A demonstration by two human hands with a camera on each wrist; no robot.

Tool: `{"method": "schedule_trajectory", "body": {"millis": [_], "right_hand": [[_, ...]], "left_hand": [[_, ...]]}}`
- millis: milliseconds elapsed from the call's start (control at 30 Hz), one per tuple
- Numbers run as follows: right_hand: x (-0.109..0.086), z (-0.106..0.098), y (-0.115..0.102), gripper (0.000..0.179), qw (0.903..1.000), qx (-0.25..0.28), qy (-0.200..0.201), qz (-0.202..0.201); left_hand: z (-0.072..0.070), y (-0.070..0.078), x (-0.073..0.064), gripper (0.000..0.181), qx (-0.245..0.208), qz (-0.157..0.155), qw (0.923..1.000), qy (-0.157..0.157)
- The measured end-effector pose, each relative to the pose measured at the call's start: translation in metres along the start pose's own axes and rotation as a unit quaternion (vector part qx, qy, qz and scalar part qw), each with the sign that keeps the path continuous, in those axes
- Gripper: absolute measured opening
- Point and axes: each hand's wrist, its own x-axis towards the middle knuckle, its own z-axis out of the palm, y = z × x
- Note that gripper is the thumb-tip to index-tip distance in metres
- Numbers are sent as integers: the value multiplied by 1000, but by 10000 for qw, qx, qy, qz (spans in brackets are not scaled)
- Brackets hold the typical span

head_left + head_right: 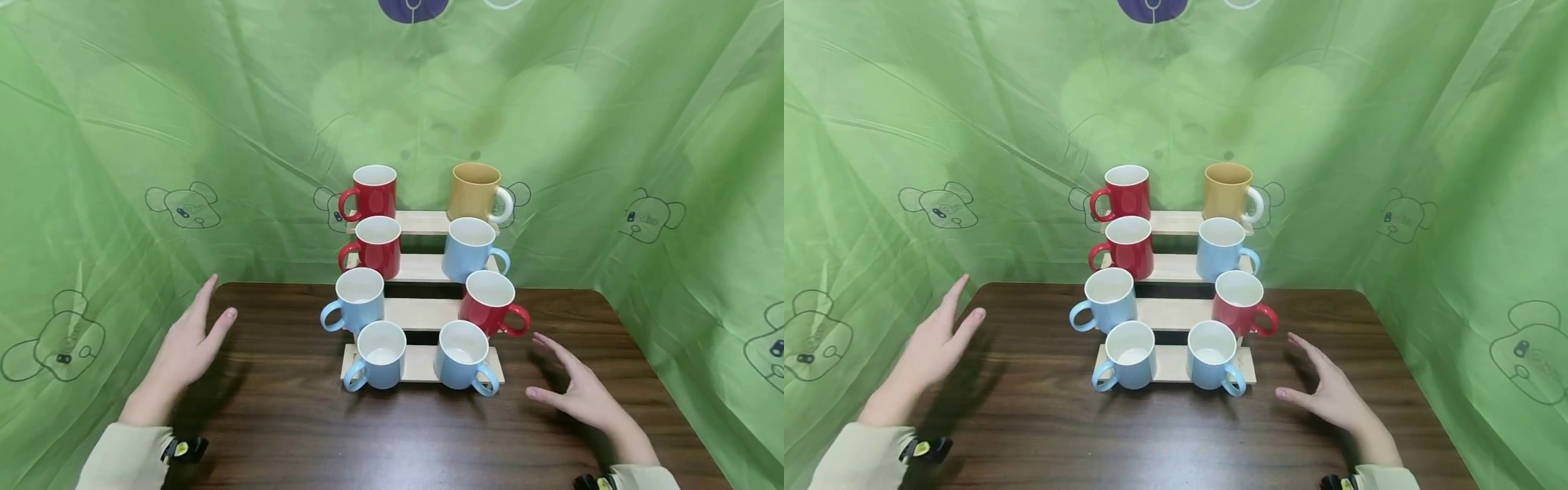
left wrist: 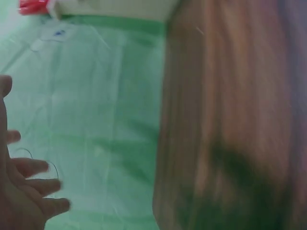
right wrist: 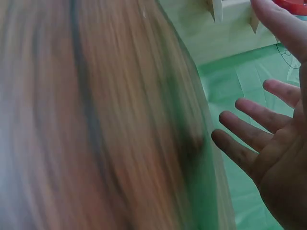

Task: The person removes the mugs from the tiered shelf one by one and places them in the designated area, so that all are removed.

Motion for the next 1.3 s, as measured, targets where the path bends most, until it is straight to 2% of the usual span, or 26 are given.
{"method": "schedule_trajectory", "body": {"millis": [133,267,467,633,867,1133,1300], "right_hand": [[5,11,-5,99,9997,164,-80,144],[12,24,-9,96,9981,564,-233,48],[24,41,-15,91,9870,1486,-416,-438],[27,49,-14,87,9807,1834,-475,-494],[26,56,-6,79,9801,1921,-429,-276],[24,63,-4,72,9863,1607,-377,-7],[23,64,-3,70,9868,1578,-348,72]], "left_hand": [[-6,13,16,72,-647,-236,9976,52],[-12,28,33,67,-1091,-244,9937,54],[-13,50,55,65,-1347,-176,9907,-7],[-8,65,73,66,-1614,-198,9867,-68],[2,81,97,66,-2208,-128,9751,-140],[11,103,125,71,-2781,-151,9603,-163],[18,122,147,72,-2856,-42,9581,-206]]}}
